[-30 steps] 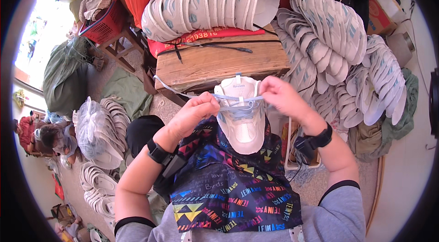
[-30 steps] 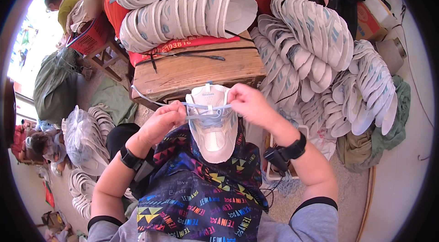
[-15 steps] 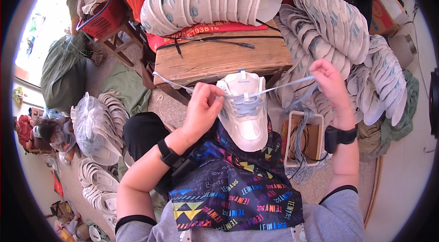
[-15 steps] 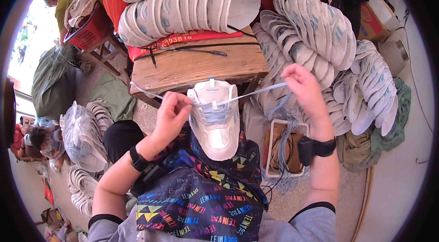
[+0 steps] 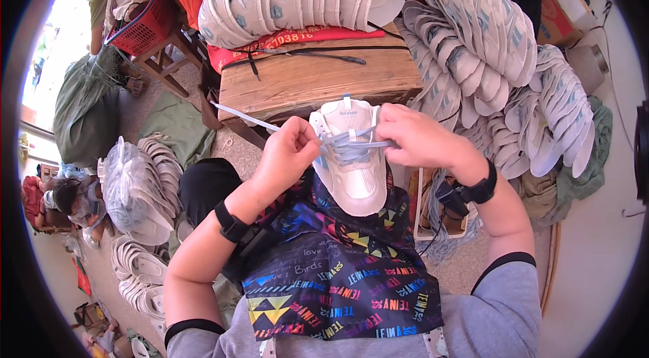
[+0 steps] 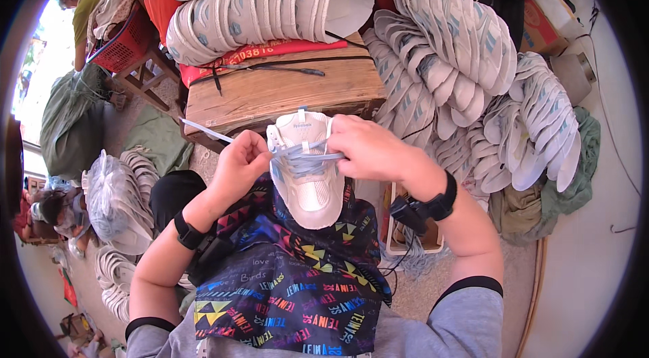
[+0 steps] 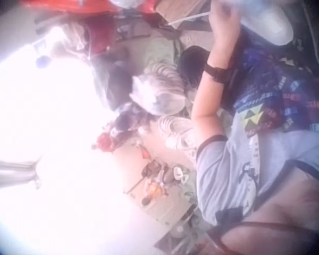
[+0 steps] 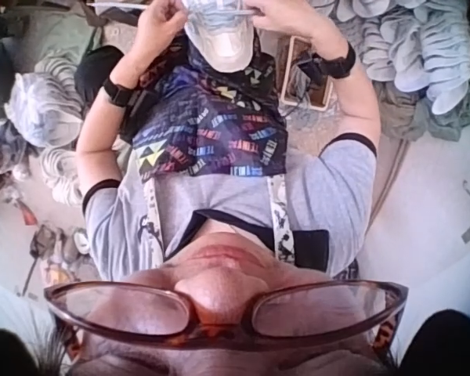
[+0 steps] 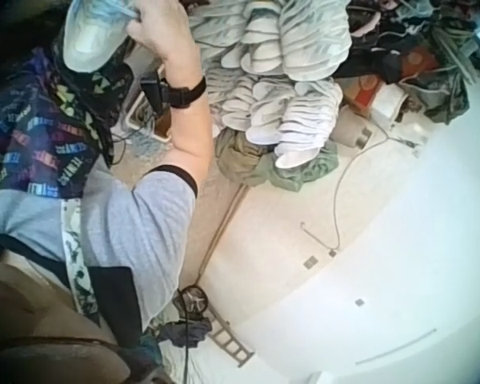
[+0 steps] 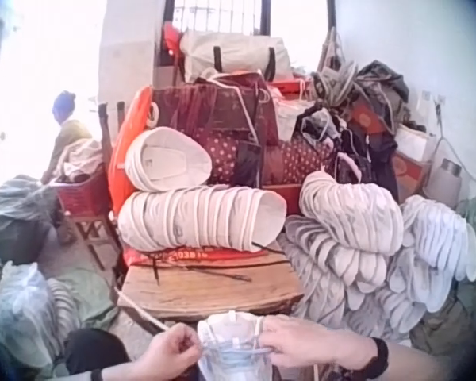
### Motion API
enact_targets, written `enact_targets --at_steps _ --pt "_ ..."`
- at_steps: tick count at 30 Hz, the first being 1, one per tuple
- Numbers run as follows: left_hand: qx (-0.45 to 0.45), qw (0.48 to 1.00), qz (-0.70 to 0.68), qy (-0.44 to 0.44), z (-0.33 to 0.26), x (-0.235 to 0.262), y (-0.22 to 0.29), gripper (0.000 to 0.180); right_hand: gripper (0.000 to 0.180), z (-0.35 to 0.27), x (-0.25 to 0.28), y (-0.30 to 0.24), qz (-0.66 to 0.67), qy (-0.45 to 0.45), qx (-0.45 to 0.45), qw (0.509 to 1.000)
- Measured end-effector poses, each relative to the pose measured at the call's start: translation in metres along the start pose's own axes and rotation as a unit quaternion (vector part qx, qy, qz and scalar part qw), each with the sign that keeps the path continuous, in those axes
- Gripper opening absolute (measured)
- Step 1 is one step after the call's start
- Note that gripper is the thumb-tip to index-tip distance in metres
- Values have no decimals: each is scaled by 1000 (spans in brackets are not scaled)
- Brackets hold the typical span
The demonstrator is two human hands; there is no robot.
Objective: Lacing a white athletic shoe in a factory workshop environment.
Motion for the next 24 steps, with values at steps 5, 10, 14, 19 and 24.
enact_targets --at_steps 5,10,14,19,24 --pt "7 985 -171 -36 -3 4 1 8 23 -18 -3 24 173 -81 -138 972" --pt "102 959 -263 13 -9 19 -9 9 26 -14 -22 30 273 -72 -160 946" --pt "99 950 -288 65 -15 49 -8 10 21 -7 -35 32 381 -54 -167 908" --pt "86 936 -300 163 -19 106 -7 12 15 2 -18 32 289 85 -132 944" --pt "19 995 7 95 -12 84 -36 21 12 17 -6 3 5 120 -63 991"
Point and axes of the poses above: each hand's wrist, its own z-axis towards the middle knuckle, its own x-axis out of the back of the hand, y = z × x, the point moved 8 cm from there along z, towards the middle knuckle, and after that the axes turned 2 degrees about x, right-handed, at the moved point
